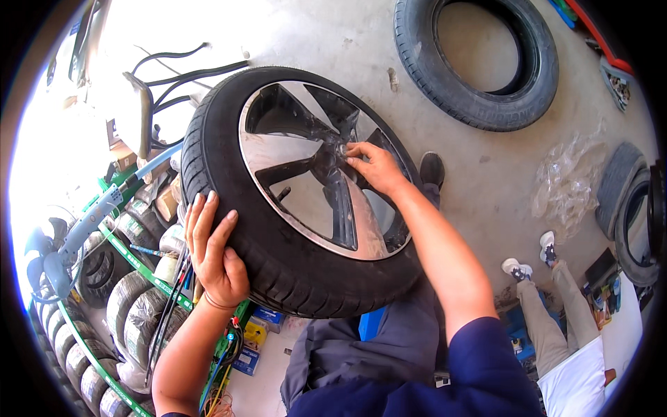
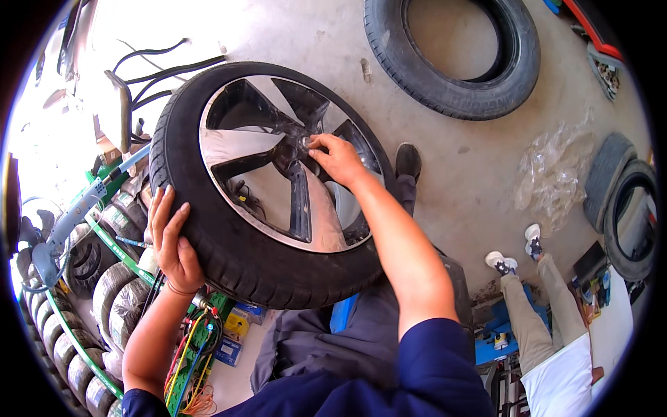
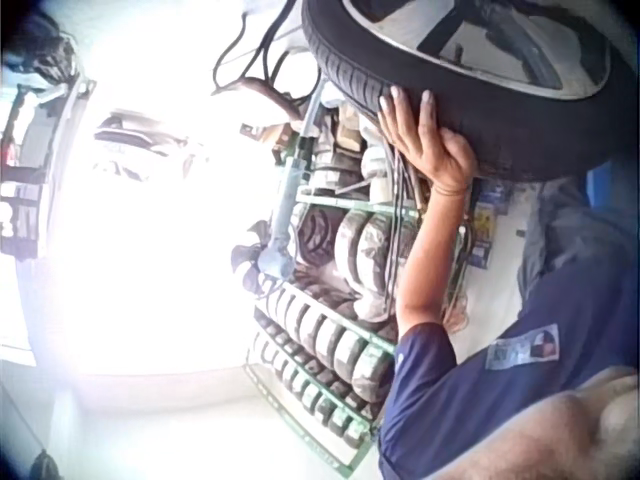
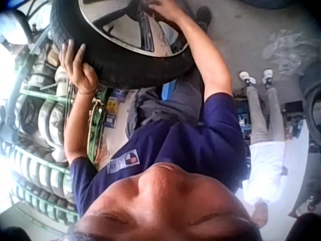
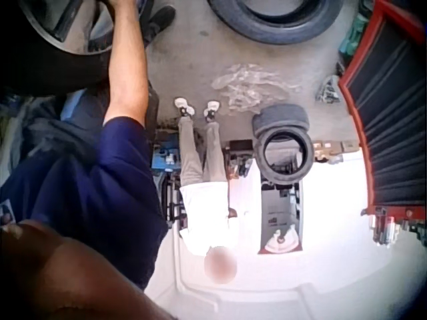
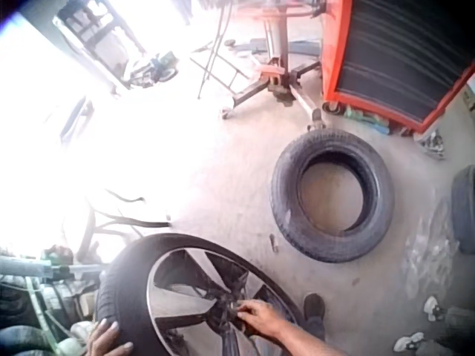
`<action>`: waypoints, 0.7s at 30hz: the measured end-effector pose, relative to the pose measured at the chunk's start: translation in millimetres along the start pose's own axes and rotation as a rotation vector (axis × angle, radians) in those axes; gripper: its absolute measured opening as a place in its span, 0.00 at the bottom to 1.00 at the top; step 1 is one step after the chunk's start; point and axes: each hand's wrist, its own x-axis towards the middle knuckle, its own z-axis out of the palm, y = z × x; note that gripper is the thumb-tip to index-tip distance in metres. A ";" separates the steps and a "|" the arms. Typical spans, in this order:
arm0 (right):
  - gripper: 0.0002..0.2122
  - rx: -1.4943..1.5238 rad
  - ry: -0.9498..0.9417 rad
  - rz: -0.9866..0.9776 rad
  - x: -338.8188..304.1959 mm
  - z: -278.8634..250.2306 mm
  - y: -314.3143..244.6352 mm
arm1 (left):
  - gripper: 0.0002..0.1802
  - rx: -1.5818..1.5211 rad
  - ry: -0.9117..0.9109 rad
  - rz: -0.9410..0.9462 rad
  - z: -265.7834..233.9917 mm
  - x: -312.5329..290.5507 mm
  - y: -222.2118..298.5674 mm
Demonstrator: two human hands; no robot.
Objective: The person uses a tire balancing machine to balance a car tire. They place a small weight on the tire rim, operate the machine's controls, and then remove the tire from the machine. Finally, they roll the tire across the garage floor.
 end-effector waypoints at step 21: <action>0.13 -0.079 -0.085 0.001 -10.9 25.6 12.8 | 0.21 0.046 -0.032 0.041 6.1 -77.6 -14.5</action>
